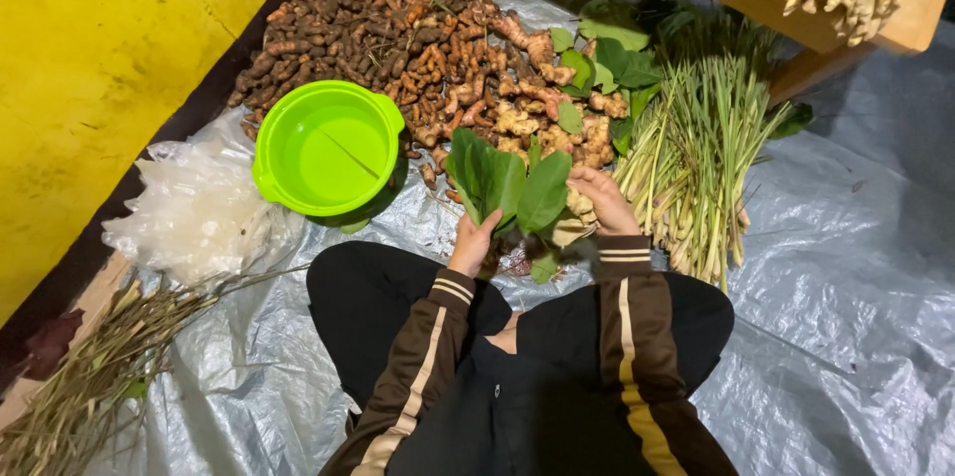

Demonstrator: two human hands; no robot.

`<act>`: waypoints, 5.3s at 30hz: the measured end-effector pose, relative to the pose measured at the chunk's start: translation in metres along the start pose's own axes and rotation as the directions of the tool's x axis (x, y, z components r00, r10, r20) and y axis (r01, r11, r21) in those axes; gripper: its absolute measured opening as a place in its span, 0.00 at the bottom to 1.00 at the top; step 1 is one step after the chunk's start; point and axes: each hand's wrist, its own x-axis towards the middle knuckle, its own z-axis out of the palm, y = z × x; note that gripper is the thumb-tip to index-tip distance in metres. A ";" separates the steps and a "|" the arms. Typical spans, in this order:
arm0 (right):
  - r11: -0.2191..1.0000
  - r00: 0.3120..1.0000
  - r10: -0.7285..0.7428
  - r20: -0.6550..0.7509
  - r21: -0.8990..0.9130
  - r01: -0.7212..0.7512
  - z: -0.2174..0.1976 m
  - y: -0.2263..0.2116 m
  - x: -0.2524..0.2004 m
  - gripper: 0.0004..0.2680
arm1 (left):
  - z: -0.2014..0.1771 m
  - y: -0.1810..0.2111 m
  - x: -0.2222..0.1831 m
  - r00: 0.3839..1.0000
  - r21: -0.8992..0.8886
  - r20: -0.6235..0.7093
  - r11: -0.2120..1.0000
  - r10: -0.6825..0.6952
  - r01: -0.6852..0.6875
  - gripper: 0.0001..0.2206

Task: The person wraps pieces of ginger and other herbs in green leaves by hand while sitting on a tarp.

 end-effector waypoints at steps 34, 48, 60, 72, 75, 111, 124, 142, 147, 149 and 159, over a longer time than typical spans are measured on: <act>0.487 0.834 -0.506 0.217 -0.726 0.485 0.106 0.026 -0.039 0.11 | 0.002 0.019 -0.009 0.977 0.132 0.111 0.971 0.183 -0.197 0.16; 0.642 0.797 -0.556 -0.236 -0.731 0.231 0.056 0.058 0.015 0.10 | 0.012 0.015 -0.013 0.982 0.025 0.160 0.994 0.103 -0.108 0.15; 0.958 0.978 -0.210 0.010 -0.198 0.207 0.072 0.016 -0.033 0.10 | 0.012 0.024 -0.007 0.982 0.066 0.127 0.987 0.137 -0.146 0.15; 0.567 0.881 -0.472 -0.015 -0.771 0.290 0.077 0.051 -0.014 0.09 | 0.017 0.017 -0.016 0.973 0.145 0.141 0.968 0.184 -0.204 0.14; 0.590 0.879 -0.467 -0.095 -0.774 0.230 0.069 0.058 -0.003 0.09 | 0.016 0.011 -0.011 0.976 0.134 0.135 0.973 0.170 -0.188 0.16; -0.097 0.971 0.199 -0.132 -0.989 -0.115 -0.051 0.181 0.010 0.13 | 0.000 0.014 -0.008 0.994 -0.005 -0.080 0.997 0.074 -0.074 0.19; 0.195 0.980 -0.183 -0.082 -0.980 -0.045 -0.059 0.145 0.013 0.04 | 0.000 0.006 -0.007 0.994 -0.022 -0.097 0.999 0.045 -0.048 0.19; 0.675 0.762 -0.633 -0.135 -0.577 0.459 0.088 0.058 -0.049 0.09 | 0.028 0.024 -0.015 0.993 0.007 -0.073 0.995 0.098 -0.098 0.18; 0.648 0.802 -0.589 -0.095 -0.649 0.399 0.097 0.057 -0.050 0.08 | 0.026 0.028 -0.013 0.993 0.038 -0.059 0.995 0.097 -0.095 0.21; 0.827 0.838 -0.477 -0.265 -0.457 0.326 0.102 0.041 -0.055 0.08 | 0.015 0.009 0.000 0.992 0.044 -0.070 0.994 0.101 -0.098 0.21; 0.917 0.925 -0.379 0.000 -0.130 0.376 0.089 0.030 -0.049 0.22 | -0.013 -0.066 0.036 0.972 0.105 -0.061 0.970 0.228 -0.220 0.21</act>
